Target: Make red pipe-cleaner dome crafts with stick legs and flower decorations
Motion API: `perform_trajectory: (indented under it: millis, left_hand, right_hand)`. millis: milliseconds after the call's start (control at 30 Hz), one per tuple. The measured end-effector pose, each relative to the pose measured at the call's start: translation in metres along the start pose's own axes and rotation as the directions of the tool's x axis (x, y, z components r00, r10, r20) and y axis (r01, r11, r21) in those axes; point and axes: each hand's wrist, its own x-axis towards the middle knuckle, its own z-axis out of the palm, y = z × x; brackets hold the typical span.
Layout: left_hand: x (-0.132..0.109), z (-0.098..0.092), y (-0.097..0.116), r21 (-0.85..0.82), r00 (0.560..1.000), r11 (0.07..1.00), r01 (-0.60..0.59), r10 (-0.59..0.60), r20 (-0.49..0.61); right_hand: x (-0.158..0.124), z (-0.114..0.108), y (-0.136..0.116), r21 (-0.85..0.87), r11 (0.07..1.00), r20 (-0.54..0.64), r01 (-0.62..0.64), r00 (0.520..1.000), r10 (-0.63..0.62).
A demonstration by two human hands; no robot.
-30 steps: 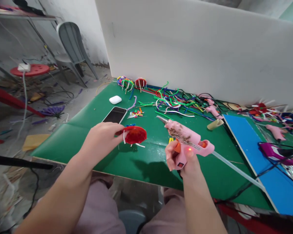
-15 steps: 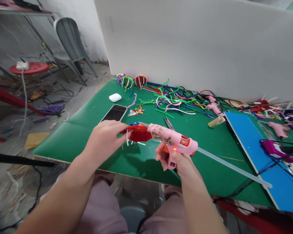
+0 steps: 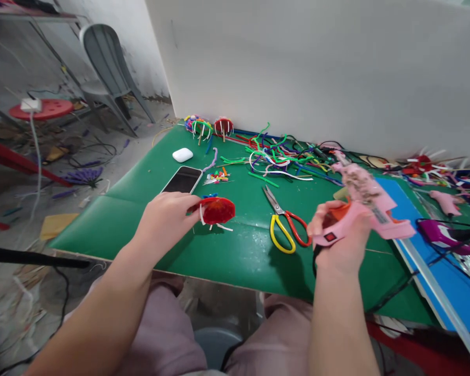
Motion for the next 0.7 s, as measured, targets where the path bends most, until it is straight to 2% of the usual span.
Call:
perform_trajectory:
  millis: [33, 67, 100, 133, 167, 200, 267, 333, 400, 467, 533, 600, 700]
  left_hand:
    - [0.0, 0.0, -0.002, 0.003, 1.0, 1.0, 0.024, -0.024, -0.007]
    - [0.0, 0.0, -0.005, -0.004, 0.998, 0.998, 0.055, -0.055, -0.017]
    - [0.0, 0.0, -0.007, -0.026, 0.995, 0.995, 0.093, -0.094, -0.029]
    - [0.0, 0.0, -0.01, -0.061, 0.989, 0.989, 0.137, -0.14, -0.045]
    - [0.0, -0.001, -0.012, -0.106, 0.98, 0.978, 0.181, -0.188, -0.062]
    - [0.0, -0.002, -0.015, -0.152, 0.968, 0.963, 0.222, -0.236, -0.08]
    - [0.0, -0.004, -0.019, -0.22, 0.945, 0.935, 0.277, -0.307, -0.115]
    - [0.0, -0.006, -0.022, -0.245, 0.928, 0.922, 0.3, -0.341, -0.149]
    - [0.0, -0.007, -0.024, -0.257, 0.918, 0.916, 0.309, -0.357, -0.17]
    - [0.0, -0.007, -0.025, -0.267, 0.915, 0.912, 0.312, -0.364, -0.175]
    - [-0.001, -0.007, -0.027, -0.274, 0.916, 0.911, 0.308, -0.362, -0.172]
    - [0.0, -0.006, -0.028, -0.284, 0.914, 0.907, 0.312, -0.368, -0.172]
    - [0.0, -0.005, -0.03, -0.295, 0.909, 0.898, 0.325, -0.383, -0.163]
  right_hand:
    - [0.006, -0.007, 0.0, -0.034, 0.999, -0.133, 0.0, 0.991, -0.005]
    - [0.012, -0.014, 0.001, -0.073, 0.997, -0.278, -0.011, 0.961, -0.009]
    - [0.016, -0.02, 0.003, -0.126, 0.99, -0.355, -0.055, 0.935, 0.006]
    - [0.018, -0.023, 0.006, -0.173, 0.979, -0.369, -0.109, 0.928, 0.038]
    - [0.019, -0.025, 0.008, -0.223, 0.96, -0.338, -0.171, 0.937, 0.089]
    - [0.018, -0.024, 0.011, -0.283, 0.932, -0.256, -0.229, 0.954, 0.157]
    - [0.011, -0.017, 0.018, -0.444, 0.847, -0.032, -0.292, 0.95, 0.311]
    - [0.001, -0.004, 0.027, -0.629, 0.741, 0.146, -0.235, 0.901, 0.409]
    - [-0.008, 0.01, 0.035, -0.726, 0.682, 0.24, -0.084, 0.899, 0.367]
    - [-0.012, 0.02, 0.041, -0.735, 0.677, 0.33, 0.032, 0.889, 0.316]
    - [-0.011, 0.027, 0.045, -0.772, 0.634, 0.339, 0.045, 0.873, 0.351]
    - [-0.004, 0.03, 0.044, -0.858, 0.514, 0.26, -0.023, 0.843, 0.472]
    - [0.01, 0.034, 0.035, -0.944, 0.319, 0.152, -0.088, 0.741, 0.655]
